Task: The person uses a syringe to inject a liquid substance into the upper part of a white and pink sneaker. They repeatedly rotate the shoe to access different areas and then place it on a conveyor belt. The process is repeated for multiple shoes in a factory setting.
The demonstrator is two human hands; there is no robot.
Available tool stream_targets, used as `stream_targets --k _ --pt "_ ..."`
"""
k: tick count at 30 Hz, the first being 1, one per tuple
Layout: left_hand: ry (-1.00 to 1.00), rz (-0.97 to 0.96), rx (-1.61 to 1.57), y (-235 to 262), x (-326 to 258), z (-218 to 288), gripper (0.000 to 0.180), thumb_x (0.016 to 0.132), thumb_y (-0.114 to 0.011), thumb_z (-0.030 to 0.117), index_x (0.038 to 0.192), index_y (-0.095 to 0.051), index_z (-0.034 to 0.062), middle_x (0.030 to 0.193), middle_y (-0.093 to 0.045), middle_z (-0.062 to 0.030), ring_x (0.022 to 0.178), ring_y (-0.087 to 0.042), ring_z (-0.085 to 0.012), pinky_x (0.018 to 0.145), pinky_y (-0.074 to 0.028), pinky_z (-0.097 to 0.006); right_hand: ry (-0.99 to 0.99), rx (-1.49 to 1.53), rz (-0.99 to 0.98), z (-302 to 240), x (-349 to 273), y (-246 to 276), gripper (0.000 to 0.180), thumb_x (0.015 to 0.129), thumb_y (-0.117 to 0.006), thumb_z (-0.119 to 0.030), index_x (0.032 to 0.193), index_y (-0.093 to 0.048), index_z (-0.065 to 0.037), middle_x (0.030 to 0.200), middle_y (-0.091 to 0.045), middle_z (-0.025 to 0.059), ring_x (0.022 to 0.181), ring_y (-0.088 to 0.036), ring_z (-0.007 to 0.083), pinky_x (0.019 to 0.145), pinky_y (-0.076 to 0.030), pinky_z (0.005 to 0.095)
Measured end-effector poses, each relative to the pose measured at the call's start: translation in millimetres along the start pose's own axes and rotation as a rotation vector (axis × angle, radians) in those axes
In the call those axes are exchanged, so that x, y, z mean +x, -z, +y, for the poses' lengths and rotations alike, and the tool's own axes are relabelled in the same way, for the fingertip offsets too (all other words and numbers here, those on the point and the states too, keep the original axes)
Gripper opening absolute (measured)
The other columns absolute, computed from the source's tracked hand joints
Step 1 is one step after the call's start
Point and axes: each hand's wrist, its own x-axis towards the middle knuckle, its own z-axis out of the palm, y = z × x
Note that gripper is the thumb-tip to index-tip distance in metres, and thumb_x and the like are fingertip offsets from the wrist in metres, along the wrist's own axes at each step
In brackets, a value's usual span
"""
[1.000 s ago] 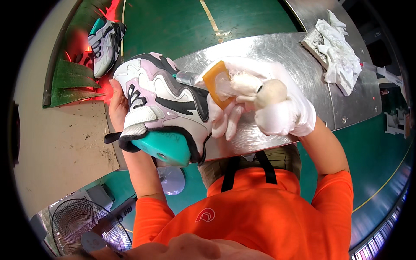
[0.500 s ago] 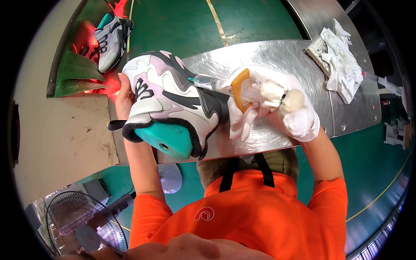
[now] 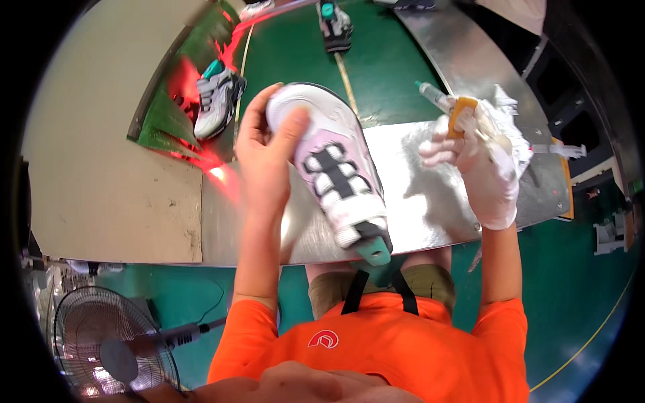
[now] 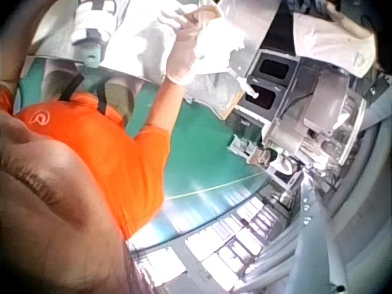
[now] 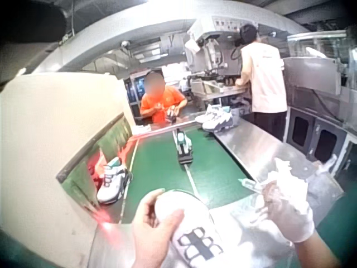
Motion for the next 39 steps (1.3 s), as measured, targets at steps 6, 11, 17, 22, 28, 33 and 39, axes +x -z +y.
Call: stream_targets --k 6,11,17,22,28,33,39 --pt "-0.265 -0.161 0.248 -65 -20 9 0.081 0.073 -0.085 0.011 0.137 -0.038 -0.0031 0.110 -0.056 -0.0124 0.103 -0.058 -0.0206 0.092 -0.048 -0.033 0.302 -0.486 0.357 -67 21 -64 0.056 0.079 -0.075 -0.006 0.130 -0.051 -0.003 0.102 -0.061 0.0047 0.087 -0.063 0.0106 0.080 -0.053 0.0244" --pt "-0.364 -0.213 0.366 -109 -40 7 0.084 0.070 -0.083 0.011 0.138 -0.036 -0.0037 0.106 -0.058 -0.0136 0.100 -0.058 -0.0253 0.092 -0.047 -0.037 0.500 -1.090 0.399 -91 31 -94 0.066 0.080 -0.079 -0.014 0.136 -0.045 -0.004 0.115 -0.060 0.0088 0.098 -0.062 0.0137 0.082 -0.054 0.0276" --pt "-0.475 -0.202 0.478 -122 -51 5 0.091 0.067 -0.083 0.010 0.143 -0.034 -0.0058 0.107 -0.061 -0.0150 0.103 -0.060 -0.0283 0.094 -0.047 -0.038 0.333 -1.565 0.491 -75 62 -88 0.058 0.081 -0.070 -0.013 0.132 -0.043 -0.009 0.113 -0.056 0.0180 0.095 -0.065 0.0364 0.080 -0.053 0.0435" --pt "-0.493 -0.276 0.501 -118 -45 6 0.077 0.070 -0.083 0.014 0.136 -0.047 -0.0051 0.101 -0.060 -0.0135 0.093 -0.061 -0.0256 0.088 -0.049 -0.037 0.436 -1.661 0.620 -81 66 -67 0.056 0.082 -0.070 -0.016 0.131 -0.044 -0.010 0.114 -0.056 0.0185 0.092 -0.066 0.0369 0.076 -0.054 0.0440" --pt "-0.413 -0.425 0.487 -87 -8 14 0.055 0.072 -0.081 0.018 0.121 -0.061 0.0021 0.107 -0.061 -0.0134 0.099 -0.063 -0.0248 0.087 -0.051 -0.034 0.471 -1.309 0.545 -64 34 -26 0.071 0.073 -0.081 -0.020 0.131 -0.043 -0.005 0.112 -0.059 0.0162 0.097 -0.066 0.0276 0.085 -0.054 0.0376" --pt "-0.221 -0.509 0.468 -66 29 22 0.041 0.080 -0.077 0.024 0.113 -0.064 0.0024 0.102 -0.070 -0.0114 0.090 -0.067 -0.0187 0.081 -0.053 -0.030 0.172 -1.189 0.483 -26 -27 11 0.072 0.069 -0.083 -0.012 0.129 -0.044 -0.006 0.103 -0.061 0.0133 0.084 -0.062 0.0236 0.080 -0.053 0.0328" --pt "-0.149 -0.100 0.349 28 115 -39 0.037 0.088 -0.071 0.019 0.119 -0.065 0.0003 0.099 -0.069 -0.0097 0.085 -0.065 -0.0154 0.076 -0.053 -0.028 0.240 -1.328 0.442 19 -76 49 0.068 0.065 -0.083 -0.015 0.123 -0.050 -0.007 0.096 -0.064 0.0126 0.086 -0.066 0.0263 0.079 -0.052 0.0357"
